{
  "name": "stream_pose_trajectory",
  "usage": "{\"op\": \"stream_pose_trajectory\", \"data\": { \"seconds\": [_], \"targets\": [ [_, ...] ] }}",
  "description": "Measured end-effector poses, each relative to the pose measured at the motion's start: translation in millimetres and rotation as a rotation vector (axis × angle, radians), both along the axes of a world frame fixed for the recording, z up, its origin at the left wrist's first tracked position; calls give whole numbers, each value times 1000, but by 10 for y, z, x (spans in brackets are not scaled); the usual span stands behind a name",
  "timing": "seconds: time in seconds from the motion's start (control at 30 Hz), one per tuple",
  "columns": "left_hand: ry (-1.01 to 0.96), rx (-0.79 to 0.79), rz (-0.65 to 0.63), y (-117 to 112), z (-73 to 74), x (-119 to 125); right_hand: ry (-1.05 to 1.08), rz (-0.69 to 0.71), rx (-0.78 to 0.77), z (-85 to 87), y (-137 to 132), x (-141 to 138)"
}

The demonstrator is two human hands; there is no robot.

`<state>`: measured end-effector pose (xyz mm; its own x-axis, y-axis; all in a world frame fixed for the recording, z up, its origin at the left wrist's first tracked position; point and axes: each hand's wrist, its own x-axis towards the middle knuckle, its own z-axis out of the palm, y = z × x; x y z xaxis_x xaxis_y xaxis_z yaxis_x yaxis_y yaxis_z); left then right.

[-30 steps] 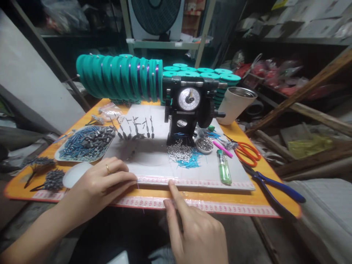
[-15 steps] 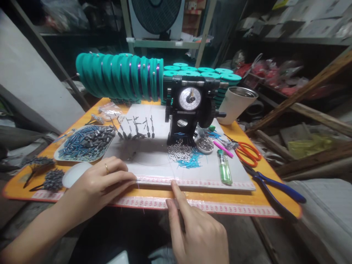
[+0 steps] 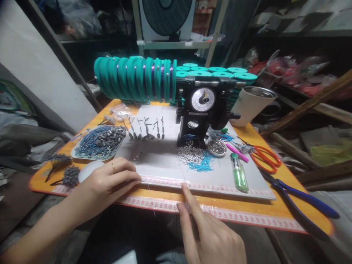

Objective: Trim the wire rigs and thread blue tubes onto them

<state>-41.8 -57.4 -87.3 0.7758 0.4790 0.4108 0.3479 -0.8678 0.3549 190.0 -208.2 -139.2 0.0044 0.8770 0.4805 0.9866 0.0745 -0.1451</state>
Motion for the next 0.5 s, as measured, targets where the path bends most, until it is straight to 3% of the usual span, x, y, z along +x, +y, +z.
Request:
{"op": "stream_pose_trajectory", "data": {
  "seconds": [0.23, 0.4, 0.5],
  "targets": [
    [23, -24, -2, -1, 11, -21, 156, -95, 192, 84, 132, -198],
    [-2, -10, -6, 13, 7, -9, 182, -103, 210, 154, 157, -242],
    [-136, -29, 0, -57, 12, 23, 201, -88, 205, 211, 101, -266]
  ]
}}
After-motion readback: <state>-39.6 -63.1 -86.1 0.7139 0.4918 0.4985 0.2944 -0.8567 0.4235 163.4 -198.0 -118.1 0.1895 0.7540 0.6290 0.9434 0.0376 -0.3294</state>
